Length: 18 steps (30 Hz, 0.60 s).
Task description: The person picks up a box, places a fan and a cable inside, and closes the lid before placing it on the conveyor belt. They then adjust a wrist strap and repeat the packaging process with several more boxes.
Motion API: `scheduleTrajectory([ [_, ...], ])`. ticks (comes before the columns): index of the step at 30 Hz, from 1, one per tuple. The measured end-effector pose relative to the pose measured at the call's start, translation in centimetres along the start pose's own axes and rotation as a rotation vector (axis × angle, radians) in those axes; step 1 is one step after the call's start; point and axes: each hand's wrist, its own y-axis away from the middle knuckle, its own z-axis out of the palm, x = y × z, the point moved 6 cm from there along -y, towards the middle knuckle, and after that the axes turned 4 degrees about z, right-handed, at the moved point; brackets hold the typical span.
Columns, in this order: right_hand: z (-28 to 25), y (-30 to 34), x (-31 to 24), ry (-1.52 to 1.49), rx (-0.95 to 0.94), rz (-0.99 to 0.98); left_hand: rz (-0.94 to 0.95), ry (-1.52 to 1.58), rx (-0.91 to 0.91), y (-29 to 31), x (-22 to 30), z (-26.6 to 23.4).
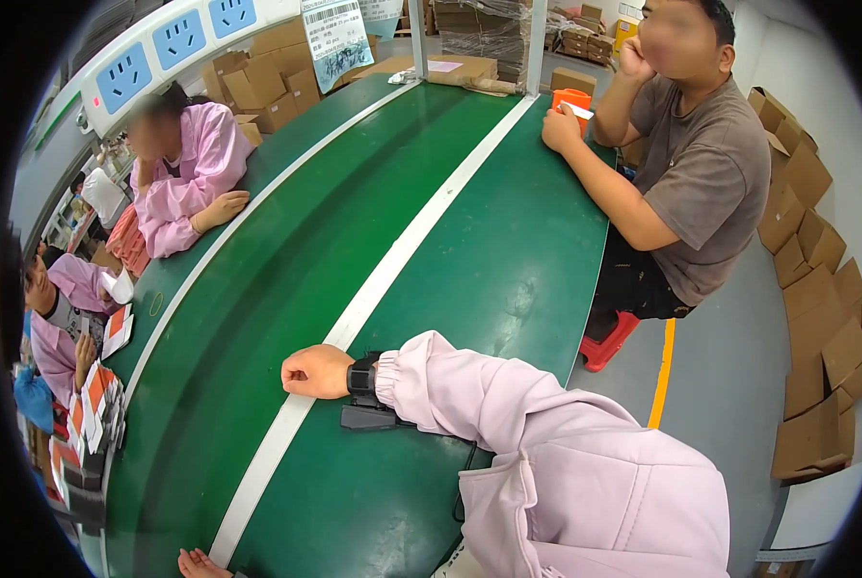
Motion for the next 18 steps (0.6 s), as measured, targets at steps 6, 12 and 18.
scheduleTrajectory([
  [6, 0.1, 0.0, -0.1, 0.005, -0.004, -0.006, -0.143, 0.153, 0.05, 0.1, -0.1, -0.3],
  [12, -0.1, 0.1, -0.3, 0.004, -0.006, 0.006, 0.046, 0.024, -0.049, -0.3, -0.2, -0.2],
  [18, 0.0, 0.0, -0.3, 0.012, -0.011, 0.006, -0.119, 0.044, 0.036, 0.0, 1.1, -0.2],
])
